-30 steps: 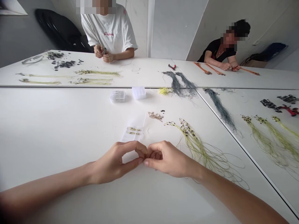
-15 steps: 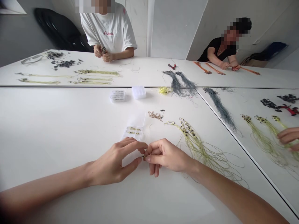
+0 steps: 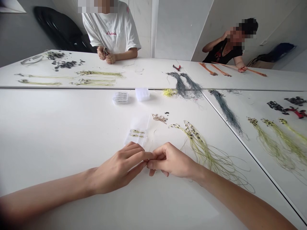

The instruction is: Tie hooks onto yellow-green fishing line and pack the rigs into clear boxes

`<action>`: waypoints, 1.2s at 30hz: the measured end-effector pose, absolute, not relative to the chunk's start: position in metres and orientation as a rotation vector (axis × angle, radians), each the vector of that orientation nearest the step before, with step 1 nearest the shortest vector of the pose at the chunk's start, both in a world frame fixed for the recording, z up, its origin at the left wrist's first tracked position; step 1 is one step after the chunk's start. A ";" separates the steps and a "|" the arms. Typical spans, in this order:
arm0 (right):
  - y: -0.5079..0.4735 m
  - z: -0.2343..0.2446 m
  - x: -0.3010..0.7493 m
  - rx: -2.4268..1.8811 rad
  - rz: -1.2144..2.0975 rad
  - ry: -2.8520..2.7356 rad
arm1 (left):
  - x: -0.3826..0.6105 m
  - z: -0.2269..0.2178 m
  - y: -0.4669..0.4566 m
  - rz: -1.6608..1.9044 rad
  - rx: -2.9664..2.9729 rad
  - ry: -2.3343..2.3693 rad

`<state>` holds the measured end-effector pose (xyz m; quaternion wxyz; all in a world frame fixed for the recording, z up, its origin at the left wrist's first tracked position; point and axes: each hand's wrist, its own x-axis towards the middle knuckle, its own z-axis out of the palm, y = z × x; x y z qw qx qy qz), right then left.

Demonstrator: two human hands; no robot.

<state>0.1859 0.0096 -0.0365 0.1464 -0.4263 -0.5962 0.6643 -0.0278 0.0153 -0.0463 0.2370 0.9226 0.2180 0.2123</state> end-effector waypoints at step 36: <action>-0.011 -0.052 0.176 -1.120 0.336 -2.109 | -0.024 -0.029 0.020 0.552 1.361 0.926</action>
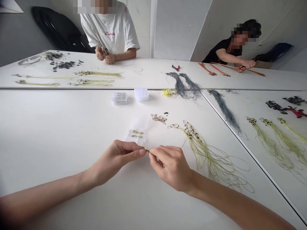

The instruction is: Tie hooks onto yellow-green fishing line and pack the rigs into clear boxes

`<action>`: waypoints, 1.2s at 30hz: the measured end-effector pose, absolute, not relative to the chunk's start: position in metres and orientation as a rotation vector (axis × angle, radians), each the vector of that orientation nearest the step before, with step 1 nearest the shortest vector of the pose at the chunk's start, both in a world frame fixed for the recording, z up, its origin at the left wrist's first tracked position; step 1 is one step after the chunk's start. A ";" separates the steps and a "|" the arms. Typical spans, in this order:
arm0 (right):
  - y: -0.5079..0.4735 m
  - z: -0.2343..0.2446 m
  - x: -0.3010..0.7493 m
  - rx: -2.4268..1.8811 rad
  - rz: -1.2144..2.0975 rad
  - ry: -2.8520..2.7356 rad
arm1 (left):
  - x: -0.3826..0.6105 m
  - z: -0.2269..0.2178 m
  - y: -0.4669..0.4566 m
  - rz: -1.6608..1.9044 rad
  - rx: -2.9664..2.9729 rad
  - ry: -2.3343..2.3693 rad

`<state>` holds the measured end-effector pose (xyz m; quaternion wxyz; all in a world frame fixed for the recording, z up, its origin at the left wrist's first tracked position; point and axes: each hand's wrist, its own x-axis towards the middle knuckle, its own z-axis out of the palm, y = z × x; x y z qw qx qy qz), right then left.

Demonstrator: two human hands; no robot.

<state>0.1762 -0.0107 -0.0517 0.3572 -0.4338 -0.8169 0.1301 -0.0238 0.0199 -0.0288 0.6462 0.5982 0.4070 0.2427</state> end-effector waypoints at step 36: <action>0.002 -0.045 0.175 -0.849 1.831 -1.258 | -0.015 -0.028 0.011 0.727 1.211 0.628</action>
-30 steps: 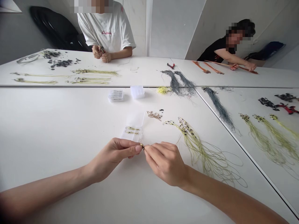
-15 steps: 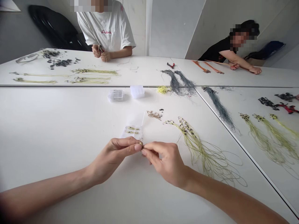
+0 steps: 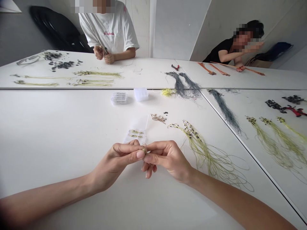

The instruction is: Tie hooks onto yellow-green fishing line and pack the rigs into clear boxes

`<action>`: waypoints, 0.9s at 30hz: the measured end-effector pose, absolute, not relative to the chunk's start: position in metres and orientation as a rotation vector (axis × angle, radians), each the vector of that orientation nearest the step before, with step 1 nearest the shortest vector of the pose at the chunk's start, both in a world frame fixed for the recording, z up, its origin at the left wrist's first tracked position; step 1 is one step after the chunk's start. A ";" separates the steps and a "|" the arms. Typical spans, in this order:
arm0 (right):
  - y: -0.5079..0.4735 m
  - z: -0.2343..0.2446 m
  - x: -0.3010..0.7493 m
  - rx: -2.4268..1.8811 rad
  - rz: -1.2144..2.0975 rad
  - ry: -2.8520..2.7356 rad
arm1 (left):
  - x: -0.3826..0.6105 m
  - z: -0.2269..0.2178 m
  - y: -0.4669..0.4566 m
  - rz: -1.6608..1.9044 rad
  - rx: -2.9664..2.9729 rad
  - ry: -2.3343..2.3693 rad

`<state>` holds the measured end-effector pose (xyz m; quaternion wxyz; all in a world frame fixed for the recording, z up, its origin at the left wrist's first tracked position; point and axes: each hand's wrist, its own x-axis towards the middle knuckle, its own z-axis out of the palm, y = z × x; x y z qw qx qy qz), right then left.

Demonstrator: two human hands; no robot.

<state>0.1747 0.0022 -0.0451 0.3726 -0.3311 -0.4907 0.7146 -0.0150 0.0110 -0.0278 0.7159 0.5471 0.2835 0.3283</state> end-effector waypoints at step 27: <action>0.005 -0.046 0.175 -0.992 1.588 -1.208 | -0.019 -0.042 0.016 0.758 1.123 0.793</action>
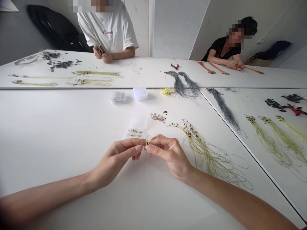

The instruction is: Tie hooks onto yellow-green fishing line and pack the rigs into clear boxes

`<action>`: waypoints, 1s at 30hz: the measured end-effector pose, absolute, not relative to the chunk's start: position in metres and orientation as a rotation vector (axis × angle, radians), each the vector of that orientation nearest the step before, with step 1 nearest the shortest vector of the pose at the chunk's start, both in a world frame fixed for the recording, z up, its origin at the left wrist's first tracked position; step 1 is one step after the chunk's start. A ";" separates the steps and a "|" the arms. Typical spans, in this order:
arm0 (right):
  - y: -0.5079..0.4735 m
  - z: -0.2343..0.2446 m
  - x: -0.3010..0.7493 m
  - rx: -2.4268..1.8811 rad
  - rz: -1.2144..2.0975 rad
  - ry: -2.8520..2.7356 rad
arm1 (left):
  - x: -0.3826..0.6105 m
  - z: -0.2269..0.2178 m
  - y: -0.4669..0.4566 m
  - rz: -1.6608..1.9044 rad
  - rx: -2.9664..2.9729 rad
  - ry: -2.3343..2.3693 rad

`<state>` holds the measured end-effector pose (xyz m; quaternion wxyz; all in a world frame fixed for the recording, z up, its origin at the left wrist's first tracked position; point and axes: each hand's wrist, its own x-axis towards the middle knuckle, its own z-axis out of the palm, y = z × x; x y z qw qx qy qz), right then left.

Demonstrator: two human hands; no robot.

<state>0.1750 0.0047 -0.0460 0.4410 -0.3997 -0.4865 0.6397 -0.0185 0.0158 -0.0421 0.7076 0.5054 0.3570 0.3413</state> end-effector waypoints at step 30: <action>-0.001 -0.048 0.165 -0.831 1.702 -1.079 | -0.014 -0.045 0.013 0.644 1.100 0.671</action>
